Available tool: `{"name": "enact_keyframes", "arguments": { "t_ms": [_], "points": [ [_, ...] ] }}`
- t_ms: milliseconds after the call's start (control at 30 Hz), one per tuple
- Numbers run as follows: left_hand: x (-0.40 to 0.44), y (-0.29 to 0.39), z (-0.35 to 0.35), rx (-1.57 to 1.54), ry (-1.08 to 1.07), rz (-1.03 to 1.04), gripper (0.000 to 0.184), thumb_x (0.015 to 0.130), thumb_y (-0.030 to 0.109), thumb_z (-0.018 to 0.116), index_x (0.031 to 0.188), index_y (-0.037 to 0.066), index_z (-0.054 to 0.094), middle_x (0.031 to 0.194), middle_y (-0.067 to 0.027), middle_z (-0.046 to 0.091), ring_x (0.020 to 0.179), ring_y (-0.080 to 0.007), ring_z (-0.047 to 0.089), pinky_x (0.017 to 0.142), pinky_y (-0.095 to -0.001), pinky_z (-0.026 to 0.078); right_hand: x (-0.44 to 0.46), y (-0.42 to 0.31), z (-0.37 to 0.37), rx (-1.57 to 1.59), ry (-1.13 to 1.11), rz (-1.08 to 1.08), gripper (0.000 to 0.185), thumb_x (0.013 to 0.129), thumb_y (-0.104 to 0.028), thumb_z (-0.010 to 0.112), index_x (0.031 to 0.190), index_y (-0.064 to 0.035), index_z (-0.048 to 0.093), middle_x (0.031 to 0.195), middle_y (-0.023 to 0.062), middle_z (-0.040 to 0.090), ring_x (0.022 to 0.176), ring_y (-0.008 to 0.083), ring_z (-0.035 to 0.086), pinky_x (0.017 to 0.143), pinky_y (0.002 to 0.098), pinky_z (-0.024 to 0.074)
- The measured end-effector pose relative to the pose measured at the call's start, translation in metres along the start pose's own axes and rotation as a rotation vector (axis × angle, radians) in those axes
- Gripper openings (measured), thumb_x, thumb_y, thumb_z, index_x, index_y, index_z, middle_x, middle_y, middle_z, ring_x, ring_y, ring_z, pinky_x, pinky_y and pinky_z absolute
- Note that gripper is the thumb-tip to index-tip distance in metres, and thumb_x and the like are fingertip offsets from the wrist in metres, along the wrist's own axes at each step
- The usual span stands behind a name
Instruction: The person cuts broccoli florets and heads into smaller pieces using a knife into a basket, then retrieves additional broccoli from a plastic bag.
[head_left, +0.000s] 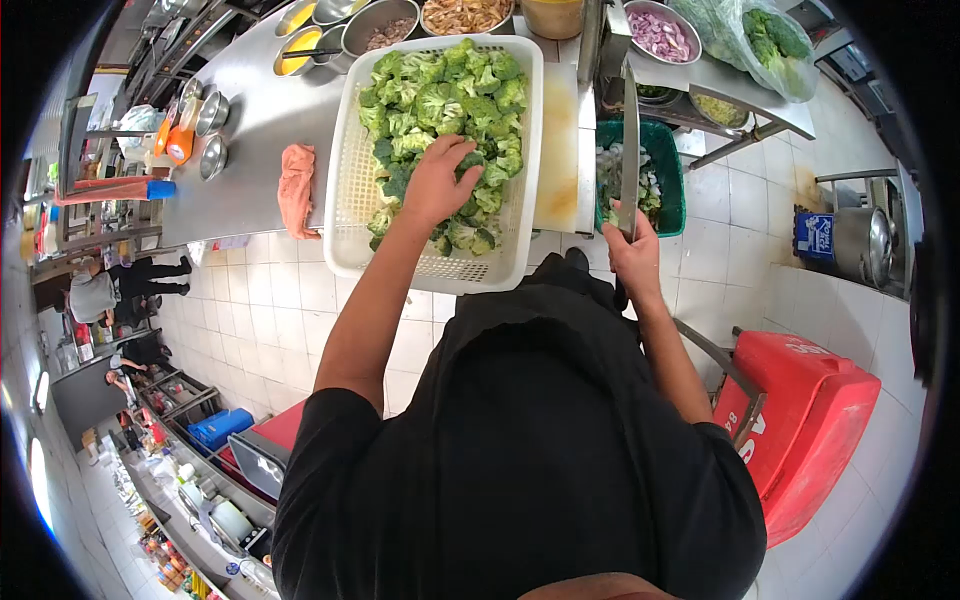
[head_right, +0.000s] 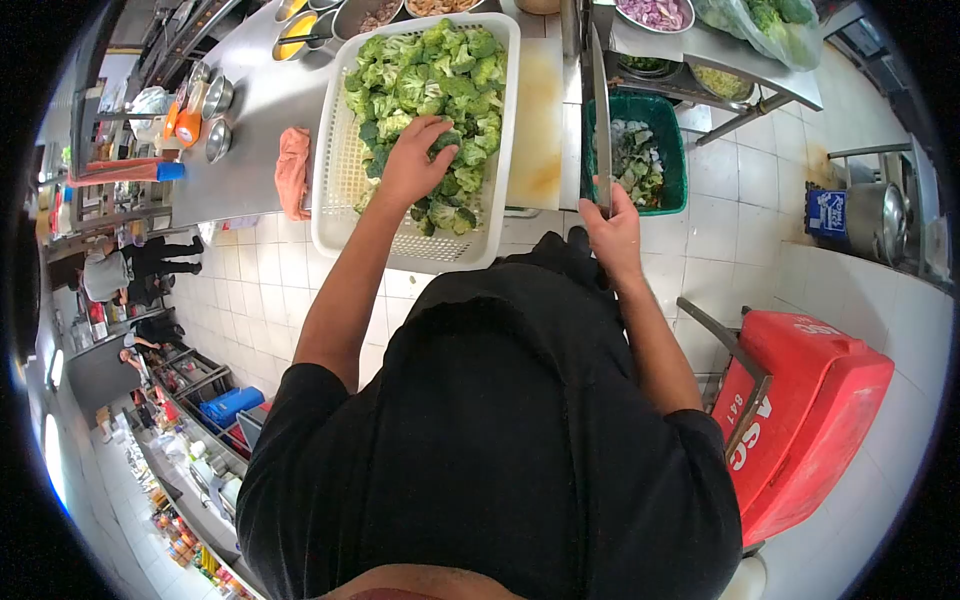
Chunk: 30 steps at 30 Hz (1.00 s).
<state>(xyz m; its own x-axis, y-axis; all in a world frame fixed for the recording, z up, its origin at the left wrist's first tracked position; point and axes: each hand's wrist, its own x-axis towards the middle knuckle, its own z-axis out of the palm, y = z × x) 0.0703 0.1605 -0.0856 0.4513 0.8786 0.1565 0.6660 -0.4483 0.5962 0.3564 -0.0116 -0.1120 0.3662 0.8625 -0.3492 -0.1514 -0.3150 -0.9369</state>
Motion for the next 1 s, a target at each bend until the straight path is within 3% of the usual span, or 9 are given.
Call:
{"name": "enact_keyframes", "arguments": {
  "t_ms": [100, 167, 200, 300, 400, 533, 633, 933, 1000],
  "points": [
    [0.005, -0.002, -0.002, 0.029, 0.086, 0.043, 0.036, 0.089, 0.023, 0.072, 0.119, 0.004, 0.068, 0.113, -0.0161, 0.065, 0.095, -0.0327, 0.065, 0.084, -0.0413, 0.054, 0.002, -0.002, -0.009, 0.006, -0.019, 0.034, 0.038, 0.090, -0.009, 0.069, 0.126, 0.0000, 0.059, 0.072, -0.0061, 0.053, 0.055, 0.0016, 0.040, 0.047, 0.0231, 0.0302],
    [0.014, -0.004, -0.004, -0.034, 0.100, -0.082, 0.034, 0.089, 0.023, 0.071, 0.117, 0.003, 0.068, 0.106, -0.0152, 0.066, 0.091, -0.0330, 0.065, 0.081, -0.0413, 0.054, 0.007, -0.003, -0.010, -0.010, -0.034, 0.035, 0.038, 0.091, -0.009, 0.068, 0.126, 0.0000, 0.059, 0.073, -0.0060, 0.053, 0.056, 0.0015, 0.040, 0.048, 0.0232, 0.0305],
    [0.020, -0.005, -0.004, -0.067, 0.109, -0.145, 0.033, 0.089, 0.022, 0.070, 0.116, 0.003, 0.068, 0.103, -0.0148, 0.066, 0.089, -0.0331, 0.065, 0.080, -0.0413, 0.054, 0.009, -0.004, -0.011, 0.003, -0.045, 0.038, 0.038, 0.091, -0.008, 0.068, 0.127, 0.0008, 0.059, 0.079, -0.0042, 0.057, 0.061, 0.0025, 0.045, 0.053, 0.0227, 0.0359],
    [0.045, -0.017, -0.002, 0.103, 0.148, -0.070, 0.031, 0.089, 0.020, 0.070, 0.115, 0.005, 0.069, 0.098, -0.0141, 0.067, 0.084, -0.0334, 0.066, 0.078, -0.0420, 0.054, 0.015, -0.009, -0.007, -0.016, -0.074, -0.022, 0.038, 0.091, -0.008, 0.068, 0.127, 0.0018, 0.059, 0.087, -0.0021, 0.062, 0.068, 0.0037, 0.050, 0.060, 0.0222, 0.0412],
    [0.063, -0.025, 0.001, 0.175, 0.092, -0.192, 0.033, 0.089, 0.022, 0.066, 0.120, 0.011, 0.069, 0.106, -0.0147, 0.068, 0.094, -0.0324, 0.068, 0.083, -0.0439, 0.055, 0.017, -0.018, -0.003, -0.045, -0.100, -0.045, 0.038, 0.091, -0.008, 0.067, 0.126, 0.0020, 0.059, 0.093, -0.0008, 0.064, 0.072, 0.0045, 0.053, 0.064, 0.0223, 0.0439],
    [0.077, -0.043, 0.004, 0.334, 0.085, -0.127, 0.036, 0.090, 0.027, 0.064, 0.123, 0.013, 0.069, 0.102, -0.0145, 0.069, 0.093, -0.0329, 0.068, 0.083, -0.0453, 0.055, 0.015, -0.020, -0.005, -0.062, -0.126, -0.080, 0.037, 0.090, -0.005, 0.067, 0.126, 0.0011, 0.060, 0.090, -0.0015, 0.065, 0.072, 0.0036, 0.053, 0.062, 0.0223, 0.0431],
    [0.076, -0.037, 0.004, 0.477, 0.048, -0.178, 0.036, 0.090, 0.027, 0.062, 0.124, 0.016, 0.069, 0.109, -0.0143, 0.068, 0.099, -0.0335, 0.067, 0.086, -0.0458, 0.055, 0.013, -0.008, -0.010, -0.038, -0.131, -0.112, 0.038, 0.090, -0.004, 0.067, 0.127, 0.0002, 0.060, 0.086, -0.0021, 0.064, 0.070, 0.0031, 0.052, 0.059, 0.0224, 0.0420],
    [0.079, -0.024, 0.010, 0.483, 0.007, -0.272, 0.030, 0.088, 0.027, 0.063, 0.115, 0.015, 0.071, 0.116, -0.0133, 0.065, 0.110, -0.0321, 0.063, 0.088, -0.0471, 0.055, 0.004, 0.009, -0.016, -0.032, -0.109, -0.150, 0.035, 0.091, -0.006, 0.067, 0.126, -0.0017, 0.061, 0.079, -0.0038, 0.062, 0.065, 0.0028, 0.051, 0.057, 0.0225, 0.0402],
    [0.077, -0.023, 0.014, 0.512, 0.062, -0.216, 0.029, 0.087, 0.025, 0.065, 0.112, 0.013, 0.071, 0.117, -0.0137, 0.064, 0.111, -0.0330, 0.061, 0.089, -0.0474, 0.055, 0.003, 0.007, -0.015, -0.029, -0.122, -0.161, 0.035, 0.091, -0.007, 0.067, 0.125, -0.0018, 0.061, 0.078, -0.0039, 0.061, 0.065, 0.0028, 0.050, 0.057, 0.0226, 0.0401]
  ]
}}
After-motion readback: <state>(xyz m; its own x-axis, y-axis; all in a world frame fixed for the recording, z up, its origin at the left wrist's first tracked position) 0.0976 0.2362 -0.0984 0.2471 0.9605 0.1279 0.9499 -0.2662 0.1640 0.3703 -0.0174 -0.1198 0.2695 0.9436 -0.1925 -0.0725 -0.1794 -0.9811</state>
